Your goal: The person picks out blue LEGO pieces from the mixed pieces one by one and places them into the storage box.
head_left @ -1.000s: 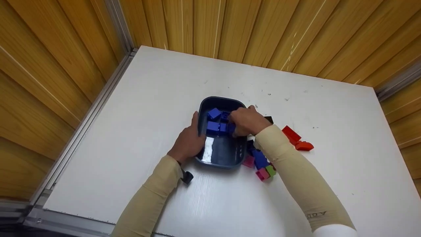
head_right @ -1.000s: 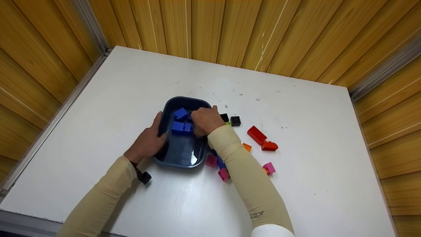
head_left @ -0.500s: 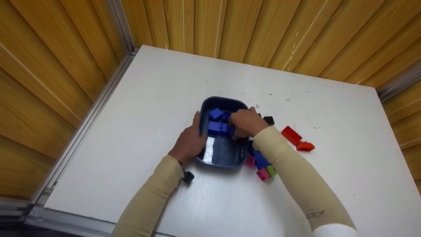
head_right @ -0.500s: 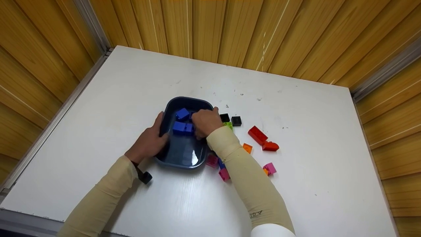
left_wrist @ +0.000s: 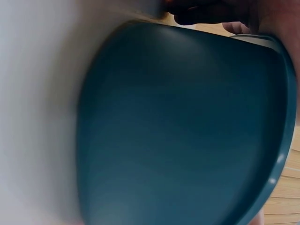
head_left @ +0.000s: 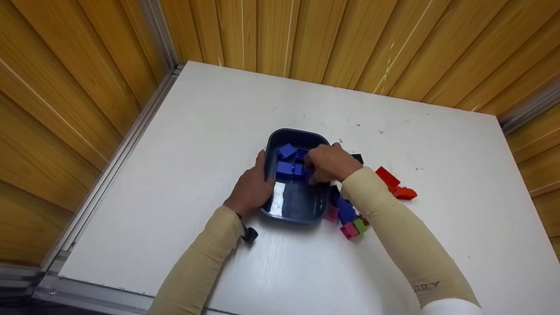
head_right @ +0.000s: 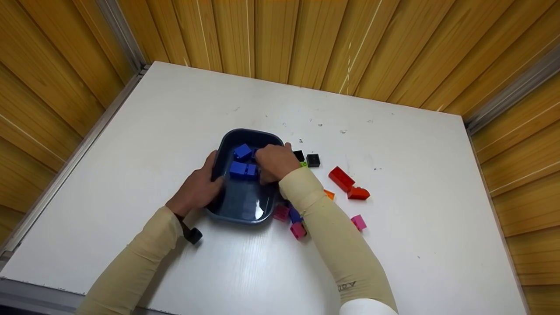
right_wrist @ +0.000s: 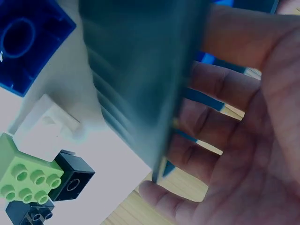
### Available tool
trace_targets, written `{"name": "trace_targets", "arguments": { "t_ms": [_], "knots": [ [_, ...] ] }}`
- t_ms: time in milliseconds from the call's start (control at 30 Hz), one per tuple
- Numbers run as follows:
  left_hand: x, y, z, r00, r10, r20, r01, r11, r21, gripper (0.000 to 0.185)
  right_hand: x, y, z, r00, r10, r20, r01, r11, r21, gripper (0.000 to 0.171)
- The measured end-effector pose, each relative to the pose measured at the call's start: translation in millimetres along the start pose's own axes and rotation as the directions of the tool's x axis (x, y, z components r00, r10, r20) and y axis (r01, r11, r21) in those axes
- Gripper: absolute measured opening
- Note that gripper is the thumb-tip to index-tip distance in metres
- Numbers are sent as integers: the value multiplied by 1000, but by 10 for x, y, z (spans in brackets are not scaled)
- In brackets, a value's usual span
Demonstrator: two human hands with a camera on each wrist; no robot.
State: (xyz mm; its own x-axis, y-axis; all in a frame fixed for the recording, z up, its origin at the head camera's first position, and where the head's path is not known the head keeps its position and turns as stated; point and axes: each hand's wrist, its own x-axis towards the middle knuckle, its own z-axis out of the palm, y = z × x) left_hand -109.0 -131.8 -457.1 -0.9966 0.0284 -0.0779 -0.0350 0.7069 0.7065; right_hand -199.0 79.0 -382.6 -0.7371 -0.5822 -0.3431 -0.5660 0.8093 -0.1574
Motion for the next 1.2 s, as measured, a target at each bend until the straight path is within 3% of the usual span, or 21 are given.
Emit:
{"name": "trace_targets", "arguments": {
  "t_ms": [167, 333, 500, 600, 767, 1067, 1200],
  "knots": [
    [-3, 11, -4, 1000, 5, -3, -5, 1000, -8, 75, -144, 101, -174, 1000, 20, -13, -18, 995, 96, 41],
    [4, 13, -10, 1000, 3, -7, -3, 1000, -16, 70, -342, 343, -327, 997, -2, -80, 11, 995, 101, 36],
    [5, 10, -3, 1000, -3, -2, 3, 1000, -19, 65, -642, 699, -335, 993, 116, 6, -116, 986, 123, 43],
    [4, 5, -1, 1000, -2, -6, 1, 1000, -22, 61, -800, 878, -246, 977, 188, 102, -198, 974, 110, 44],
    [9, 3, -11, 1000, 17, -6, -17, 999, -33, 54, -1025, 1050, -33, 953, 202, 226, -233, 966, 116, 46],
    [0, 6, -20, 1000, 7, -8, -7, 999, -43, 55, -1275, 1039, 352, 924, 268, 273, -307, 945, 109, 62],
    [-6, 2, -6, 1000, 12, -7, -12, 999, -46, 55, -1313, 1003, 540, 929, 271, 252, -302, 949, 91, 64]
  ]
}}
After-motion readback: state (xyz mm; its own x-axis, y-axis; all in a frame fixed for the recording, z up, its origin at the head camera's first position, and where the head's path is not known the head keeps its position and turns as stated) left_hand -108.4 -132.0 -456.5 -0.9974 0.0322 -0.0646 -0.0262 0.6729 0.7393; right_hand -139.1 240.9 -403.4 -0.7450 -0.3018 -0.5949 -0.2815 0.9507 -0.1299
